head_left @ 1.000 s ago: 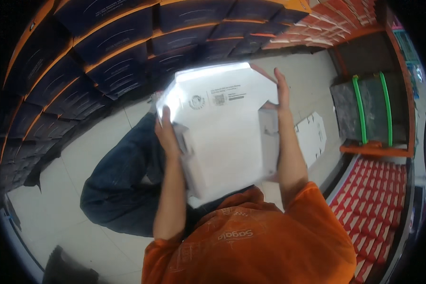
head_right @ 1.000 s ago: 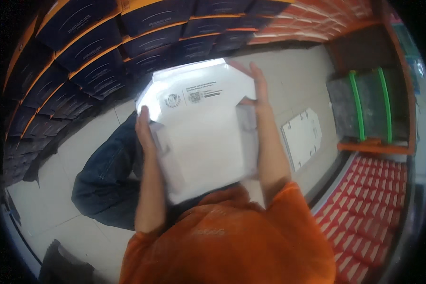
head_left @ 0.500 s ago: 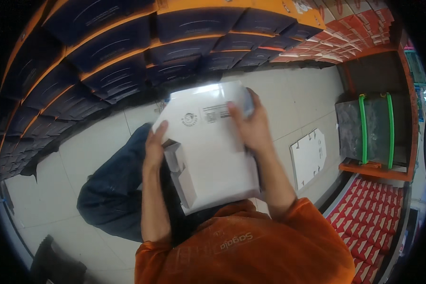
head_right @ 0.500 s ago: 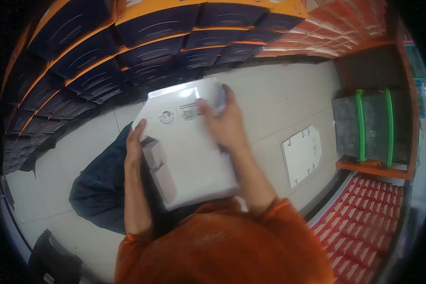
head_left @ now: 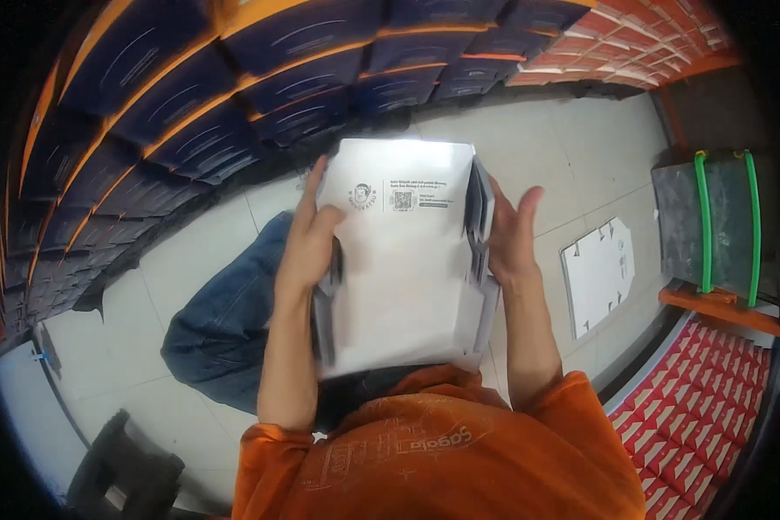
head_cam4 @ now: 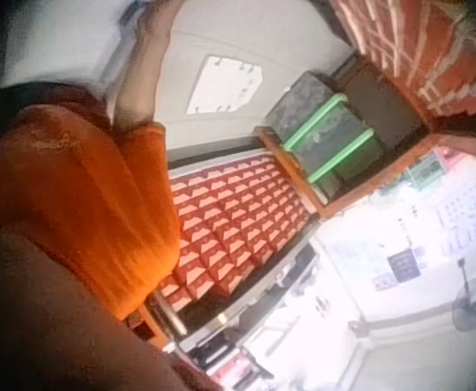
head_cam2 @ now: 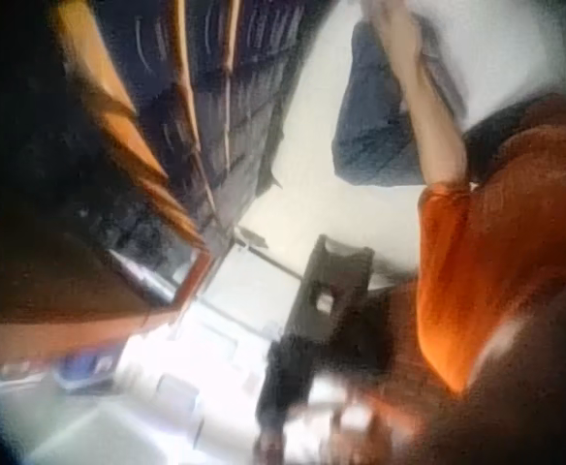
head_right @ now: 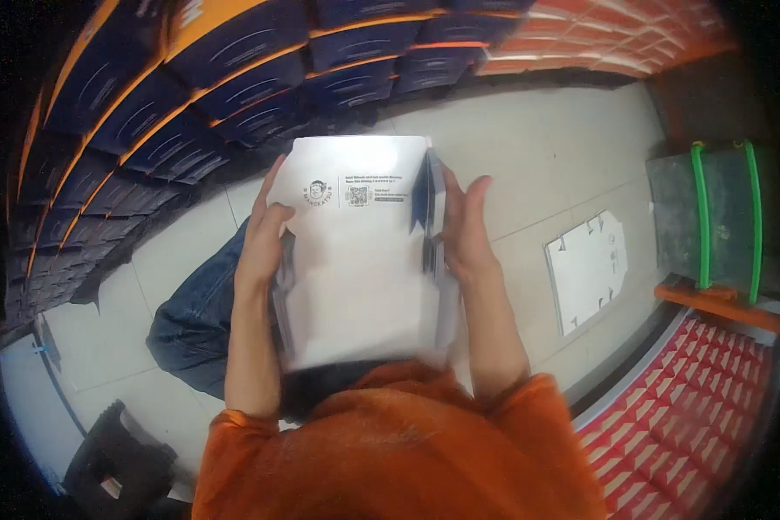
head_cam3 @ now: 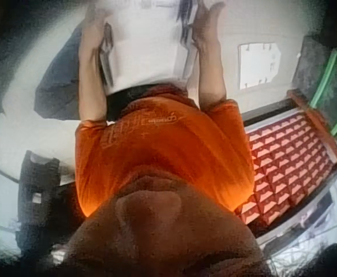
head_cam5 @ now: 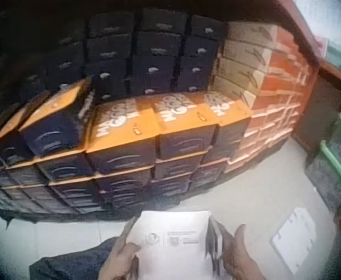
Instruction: The person folds flat cardboard cutouts into rectangular food takeout boxes by hand and stacks them onto a shelf in a storage area.
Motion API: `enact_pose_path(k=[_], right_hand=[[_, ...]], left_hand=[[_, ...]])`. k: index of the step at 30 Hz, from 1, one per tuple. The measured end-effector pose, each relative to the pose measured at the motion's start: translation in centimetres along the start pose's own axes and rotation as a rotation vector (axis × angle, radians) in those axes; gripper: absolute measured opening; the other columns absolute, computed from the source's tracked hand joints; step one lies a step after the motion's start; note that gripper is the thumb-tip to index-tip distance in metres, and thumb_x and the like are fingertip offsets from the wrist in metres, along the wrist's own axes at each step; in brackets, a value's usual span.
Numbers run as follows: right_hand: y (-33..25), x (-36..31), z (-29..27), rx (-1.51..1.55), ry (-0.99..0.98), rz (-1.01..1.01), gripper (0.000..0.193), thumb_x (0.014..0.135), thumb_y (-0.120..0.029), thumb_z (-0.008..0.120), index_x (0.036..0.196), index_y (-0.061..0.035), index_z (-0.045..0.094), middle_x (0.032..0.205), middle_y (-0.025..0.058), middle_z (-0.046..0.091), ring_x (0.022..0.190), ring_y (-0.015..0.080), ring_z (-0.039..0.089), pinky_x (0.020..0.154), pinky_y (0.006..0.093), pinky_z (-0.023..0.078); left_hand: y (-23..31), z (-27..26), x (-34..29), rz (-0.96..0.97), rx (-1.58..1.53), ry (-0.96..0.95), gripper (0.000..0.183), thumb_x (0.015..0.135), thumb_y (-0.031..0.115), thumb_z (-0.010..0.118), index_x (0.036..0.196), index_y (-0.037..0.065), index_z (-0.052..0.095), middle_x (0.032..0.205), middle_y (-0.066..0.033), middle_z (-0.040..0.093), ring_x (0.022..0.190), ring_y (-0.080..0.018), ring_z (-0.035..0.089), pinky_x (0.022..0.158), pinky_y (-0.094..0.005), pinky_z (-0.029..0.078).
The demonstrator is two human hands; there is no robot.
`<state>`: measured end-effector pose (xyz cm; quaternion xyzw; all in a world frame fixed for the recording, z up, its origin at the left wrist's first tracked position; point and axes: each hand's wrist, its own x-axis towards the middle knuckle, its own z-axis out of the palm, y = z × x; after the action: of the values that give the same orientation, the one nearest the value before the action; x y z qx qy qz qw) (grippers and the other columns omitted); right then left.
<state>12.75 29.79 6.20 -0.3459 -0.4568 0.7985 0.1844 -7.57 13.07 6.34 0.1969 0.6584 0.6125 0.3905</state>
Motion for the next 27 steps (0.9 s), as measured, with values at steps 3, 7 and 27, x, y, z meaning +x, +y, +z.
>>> enact_pose_path(k=[3,7,27], right_hand=[[-0.4,-0.9,1.2,-0.042,-0.068,-0.102,0.111,0.082,-0.085,0.014,0.15,0.0021,0.018,0.153,0.0168,0.028,0.143,0.0264,0.02,0.116,0.0375,0.014],[-1.1,-0.9,1.3,-0.108,-0.081,-0.111,0.109,0.082,-0.084,0.014,0.15,0.0006,0.022,0.152,0.0158,0.03,0.141,0.0269,0.026,0.115,0.0365,0.017],[0.2,-10.5,-0.8,-0.802,0.272,0.598,0.051,0.089,-0.034,0.066,0.113,0.0098,0.055,0.106,0.0191,0.062,0.09,0.0222,0.063,0.074,0.0342,0.052]], left_hand=[[-0.6,2.3,0.9,-0.113,0.269,0.057,0.077,0.087,0.029,0.052,0.148,-0.008,0.021,0.135,-0.0339,0.045,0.121,-0.0326,0.051,0.099,-0.0362,0.041],[-0.9,8.4,1.7,0.041,1.011,0.228,0.105,0.087,0.052,0.06,0.144,-0.017,0.005,0.133,-0.045,0.036,0.123,-0.0534,0.043,0.105,-0.0484,0.035],[-8.1,3.8,-9.7,0.149,0.166,0.261,0.03,0.096,0.016,0.056,0.114,-0.007,0.053,0.095,-0.013,0.064,0.082,-0.0173,0.059,0.074,-0.0299,0.048]])
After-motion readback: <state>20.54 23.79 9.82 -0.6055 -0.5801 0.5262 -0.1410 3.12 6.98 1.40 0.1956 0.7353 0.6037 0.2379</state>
